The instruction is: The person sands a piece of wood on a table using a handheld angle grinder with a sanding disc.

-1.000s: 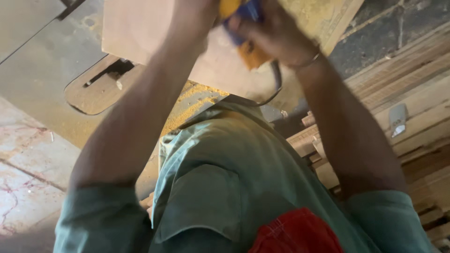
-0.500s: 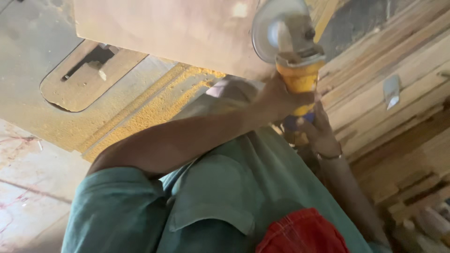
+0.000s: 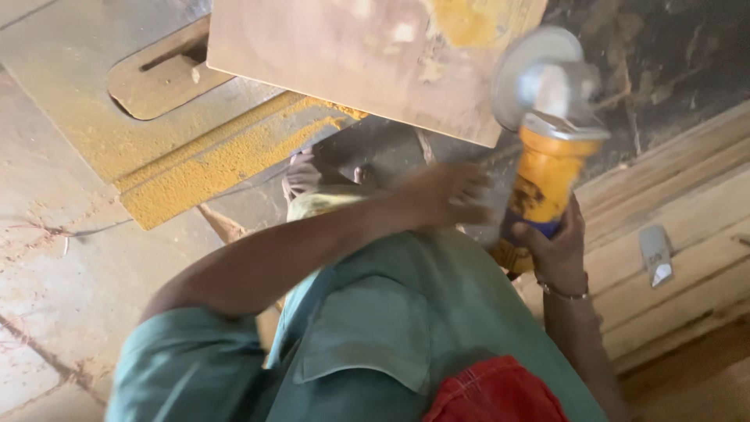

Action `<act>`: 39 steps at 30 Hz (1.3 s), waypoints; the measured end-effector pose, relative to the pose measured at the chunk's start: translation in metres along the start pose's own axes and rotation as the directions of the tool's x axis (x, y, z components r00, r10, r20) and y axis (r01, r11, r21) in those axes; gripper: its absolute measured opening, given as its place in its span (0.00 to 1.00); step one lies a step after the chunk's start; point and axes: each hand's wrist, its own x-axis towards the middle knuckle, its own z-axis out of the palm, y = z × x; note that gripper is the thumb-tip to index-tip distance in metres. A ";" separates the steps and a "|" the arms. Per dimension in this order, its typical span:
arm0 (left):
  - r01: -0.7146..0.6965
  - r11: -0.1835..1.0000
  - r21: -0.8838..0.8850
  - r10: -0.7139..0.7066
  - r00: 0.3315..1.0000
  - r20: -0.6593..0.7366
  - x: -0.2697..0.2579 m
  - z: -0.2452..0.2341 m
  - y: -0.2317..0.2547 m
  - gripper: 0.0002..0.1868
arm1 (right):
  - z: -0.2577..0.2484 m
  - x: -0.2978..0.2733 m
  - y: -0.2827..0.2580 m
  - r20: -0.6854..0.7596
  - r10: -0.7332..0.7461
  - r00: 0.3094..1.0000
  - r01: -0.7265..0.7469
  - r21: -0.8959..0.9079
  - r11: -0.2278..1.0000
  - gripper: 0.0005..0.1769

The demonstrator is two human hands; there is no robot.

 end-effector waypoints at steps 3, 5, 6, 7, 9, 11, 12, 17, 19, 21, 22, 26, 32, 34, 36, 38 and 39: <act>0.412 0.738 0.534 -0.130 0.864 -0.487 -0.028 -0.104 -0.032 0.49 | -0.020 -0.020 0.021 -0.038 0.062 0.997 -0.046 0.344 0.938 0.31; 0.339 0.515 0.787 0.296 0.791 -0.535 -0.045 -0.187 -0.038 0.58 | -0.037 -0.039 0.034 -0.077 0.110 0.991 -0.061 0.474 0.879 0.28; 0.516 0.399 0.758 0.283 0.717 -0.637 -0.055 -0.214 -0.037 0.64 | -0.043 -0.042 0.041 -0.099 0.114 0.989 -0.049 0.503 0.863 0.27; 0.551 0.377 0.745 0.234 0.721 -0.652 -0.062 -0.234 -0.034 0.63 | -0.046 -0.043 0.046 -0.120 0.119 0.986 -0.037 0.532 0.846 0.27; 0.594 0.374 0.712 0.162 0.714 -0.681 -0.063 -0.244 -0.035 0.60 | -0.055 -0.047 0.049 -0.132 0.143 0.981 -0.044 0.568 0.822 0.29; 0.624 0.416 0.662 0.113 0.687 -0.718 -0.063 -0.241 -0.043 0.56 | -0.058 -0.048 0.049 -0.130 0.163 0.978 -0.054 0.595 0.802 0.30; 0.619 0.402 0.675 0.139 0.687 -0.713 -0.063 -0.241 -0.047 0.55 | -0.060 -0.051 0.047 -0.138 0.172 0.975 -0.055 0.603 0.796 0.29; 0.664 0.352 0.659 0.155 0.653 -0.741 -0.060 -0.202 -0.063 0.56 | -0.068 -0.056 0.044 -0.178 0.193 0.965 -0.055 0.581 0.812 0.30; 0.707 0.366 0.605 0.210 0.570 -0.794 -0.052 -0.147 -0.053 0.59 | -0.066 -0.056 0.042 -0.196 0.166 0.966 -0.013 0.607 0.794 0.31; 0.754 0.369 0.544 -0.122 0.619 -0.776 -0.052 -0.088 -0.034 0.69 | -0.064 -0.057 0.042 -0.250 0.193 0.949 -0.018 0.568 0.823 0.31; 0.714 0.376 0.591 -0.250 0.692 -0.677 -0.057 -0.063 -0.024 0.67 | -0.064 -0.060 0.042 -0.270 0.215 0.939 -0.034 0.546 0.837 0.32; 0.599 0.398 0.695 -0.067 0.774 -0.629 -0.035 -0.102 -0.011 0.61 | -0.058 -0.054 0.047 -0.302 0.181 0.936 0.022 0.563 0.826 0.31; 0.656 0.452 0.604 0.183 0.595 -0.783 0.055 -0.236 -0.018 0.57 | -0.048 -0.060 0.046 -0.351 0.202 0.914 -0.001 0.496 0.868 0.29; 0.667 0.478 0.571 0.129 0.590 -0.797 0.068 -0.236 -0.017 0.55 | -0.040 -0.067 0.040 -0.401 0.199 0.894 -0.020 0.410 0.912 0.33; 0.651 0.468 0.597 0.145 0.610 -0.779 0.062 -0.224 -0.021 0.54 | -0.036 -0.072 0.034 -0.463 0.257 0.848 -0.125 0.297 0.947 0.33; 0.678 0.460 0.574 0.058 0.622 -0.781 0.069 -0.228 -0.016 0.56 | -0.032 -0.087 0.024 -0.453 0.307 0.837 -0.193 0.280 0.940 0.34; 0.702 0.454 0.549 0.011 0.611 -0.791 0.063 -0.228 -0.016 0.57 | -0.033 -0.093 0.017 -0.412 0.319 0.853 -0.193 0.320 0.928 0.34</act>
